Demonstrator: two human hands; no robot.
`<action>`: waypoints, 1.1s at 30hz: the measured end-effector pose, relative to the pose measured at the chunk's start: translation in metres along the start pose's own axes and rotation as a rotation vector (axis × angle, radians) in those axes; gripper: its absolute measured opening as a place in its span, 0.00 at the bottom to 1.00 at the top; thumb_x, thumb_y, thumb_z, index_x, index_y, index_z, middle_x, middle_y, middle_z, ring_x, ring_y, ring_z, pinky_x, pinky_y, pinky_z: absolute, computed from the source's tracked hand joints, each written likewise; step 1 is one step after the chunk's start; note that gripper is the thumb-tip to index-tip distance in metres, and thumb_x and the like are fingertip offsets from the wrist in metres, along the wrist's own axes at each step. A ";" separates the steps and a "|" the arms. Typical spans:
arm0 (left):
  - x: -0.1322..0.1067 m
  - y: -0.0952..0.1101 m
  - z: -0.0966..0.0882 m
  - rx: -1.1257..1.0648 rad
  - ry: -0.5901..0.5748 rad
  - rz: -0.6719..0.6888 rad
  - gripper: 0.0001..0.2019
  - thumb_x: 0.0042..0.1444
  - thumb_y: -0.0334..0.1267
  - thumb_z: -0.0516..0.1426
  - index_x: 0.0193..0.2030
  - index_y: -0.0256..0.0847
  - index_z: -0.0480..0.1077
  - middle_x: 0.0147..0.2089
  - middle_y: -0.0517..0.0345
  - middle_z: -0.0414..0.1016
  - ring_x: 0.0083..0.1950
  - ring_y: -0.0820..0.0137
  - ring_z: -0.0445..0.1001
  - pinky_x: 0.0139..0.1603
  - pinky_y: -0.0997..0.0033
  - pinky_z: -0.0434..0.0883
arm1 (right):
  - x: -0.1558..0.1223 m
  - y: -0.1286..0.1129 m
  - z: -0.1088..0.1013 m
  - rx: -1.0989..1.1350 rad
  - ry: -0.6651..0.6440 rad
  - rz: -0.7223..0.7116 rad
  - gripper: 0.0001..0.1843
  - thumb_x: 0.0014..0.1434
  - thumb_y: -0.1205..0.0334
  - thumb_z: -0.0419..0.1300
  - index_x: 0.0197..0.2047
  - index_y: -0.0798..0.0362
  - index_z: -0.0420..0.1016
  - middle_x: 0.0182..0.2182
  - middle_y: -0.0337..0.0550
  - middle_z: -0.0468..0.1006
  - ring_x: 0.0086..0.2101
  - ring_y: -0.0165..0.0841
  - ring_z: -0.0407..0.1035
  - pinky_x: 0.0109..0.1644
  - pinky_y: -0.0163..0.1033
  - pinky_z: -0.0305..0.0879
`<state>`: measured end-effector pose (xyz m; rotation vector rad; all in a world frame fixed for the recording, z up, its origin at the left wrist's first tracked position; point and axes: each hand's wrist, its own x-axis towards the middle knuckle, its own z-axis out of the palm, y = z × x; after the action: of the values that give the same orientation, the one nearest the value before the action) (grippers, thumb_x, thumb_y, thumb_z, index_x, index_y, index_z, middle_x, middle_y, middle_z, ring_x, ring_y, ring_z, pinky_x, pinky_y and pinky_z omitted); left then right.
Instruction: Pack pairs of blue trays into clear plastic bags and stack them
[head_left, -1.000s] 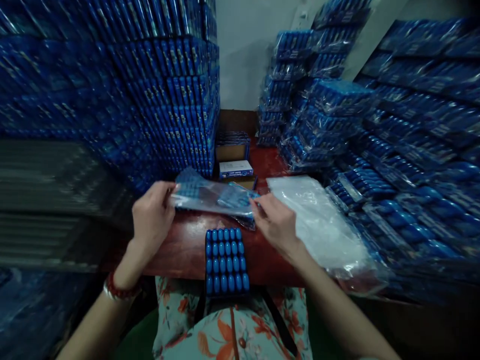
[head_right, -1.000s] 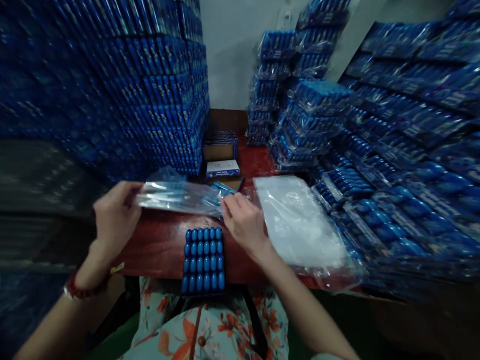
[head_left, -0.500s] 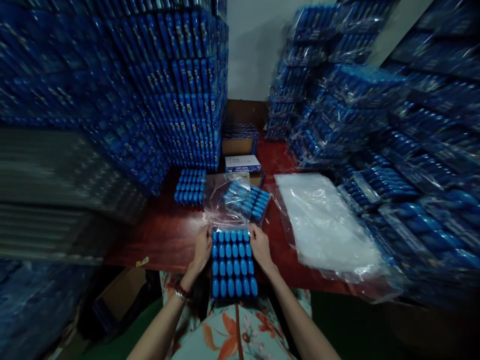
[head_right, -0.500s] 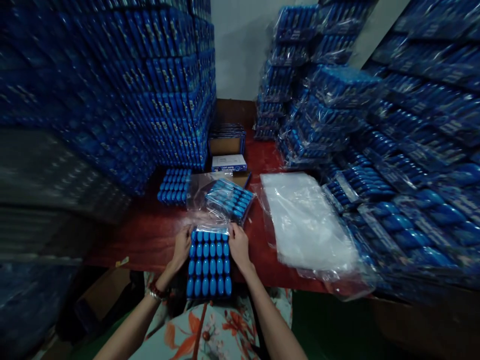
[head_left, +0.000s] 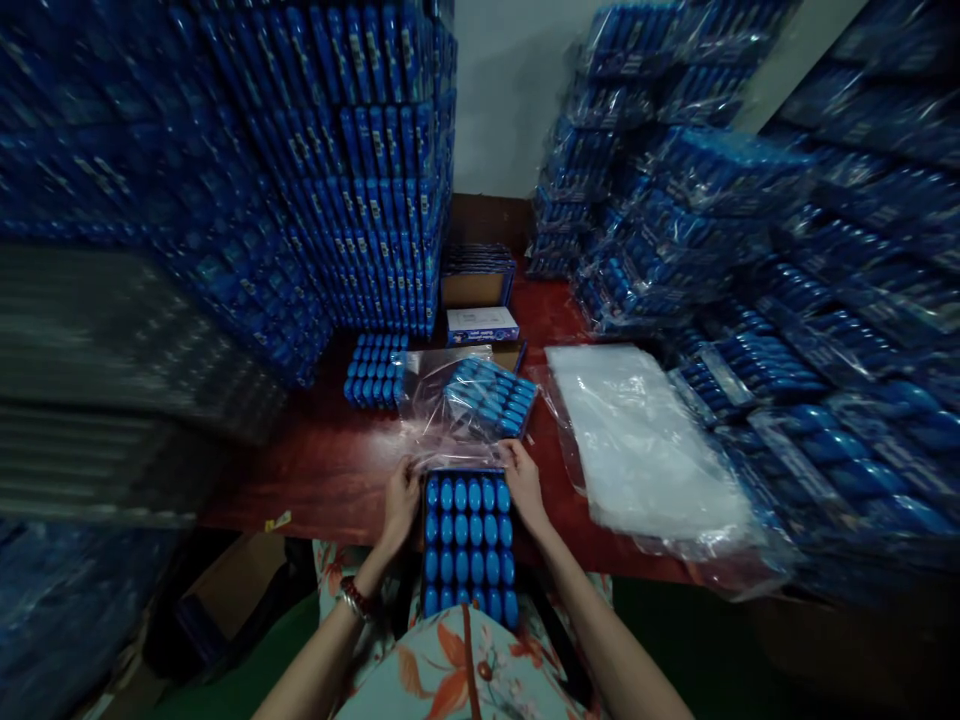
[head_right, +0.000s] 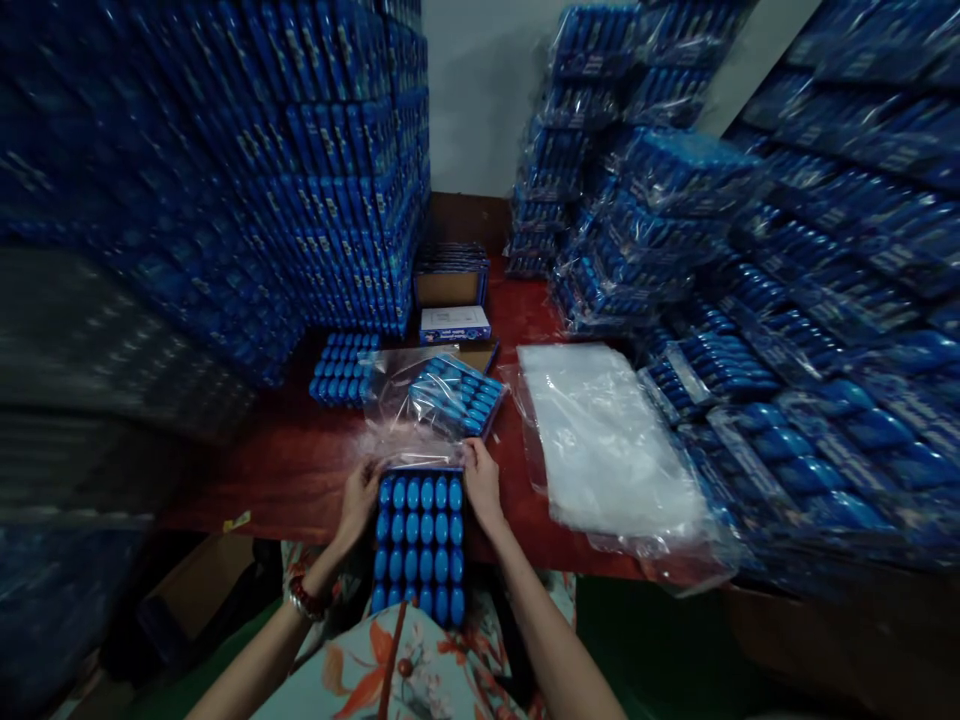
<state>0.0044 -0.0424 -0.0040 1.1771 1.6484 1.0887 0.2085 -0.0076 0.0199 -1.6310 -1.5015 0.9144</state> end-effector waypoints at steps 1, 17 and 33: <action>0.000 -0.001 0.001 0.014 0.012 -0.009 0.11 0.57 0.42 0.49 0.38 0.37 0.66 0.37 0.51 0.75 0.41 0.64 0.74 0.44 0.65 0.70 | -0.002 0.001 0.000 -0.010 0.008 0.018 0.17 0.59 0.51 0.45 0.39 0.53 0.68 0.26 0.40 0.72 0.30 0.36 0.67 0.34 0.36 0.61; -0.013 0.016 -0.024 0.455 -0.082 0.141 0.14 0.59 0.45 0.47 0.41 0.39 0.67 0.40 0.48 0.74 0.42 0.59 0.73 0.43 0.60 0.67 | -0.041 -0.007 -0.025 -0.307 -0.038 -0.055 0.16 0.61 0.51 0.47 0.41 0.51 0.70 0.26 0.41 0.74 0.26 0.34 0.68 0.32 0.37 0.61; -0.058 0.014 -0.043 0.361 -0.047 0.455 0.08 0.59 0.33 0.47 0.32 0.40 0.66 0.29 0.59 0.68 0.30 0.72 0.68 0.33 0.73 0.68 | -0.085 -0.005 -0.037 -0.105 -0.047 -0.491 0.09 0.61 0.72 0.48 0.37 0.50 0.67 0.34 0.43 0.70 0.36 0.31 0.67 0.41 0.36 0.66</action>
<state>-0.0192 -0.1038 0.0294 1.8664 1.6243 1.0429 0.2326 -0.0936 0.0449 -1.2252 -1.8938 0.6097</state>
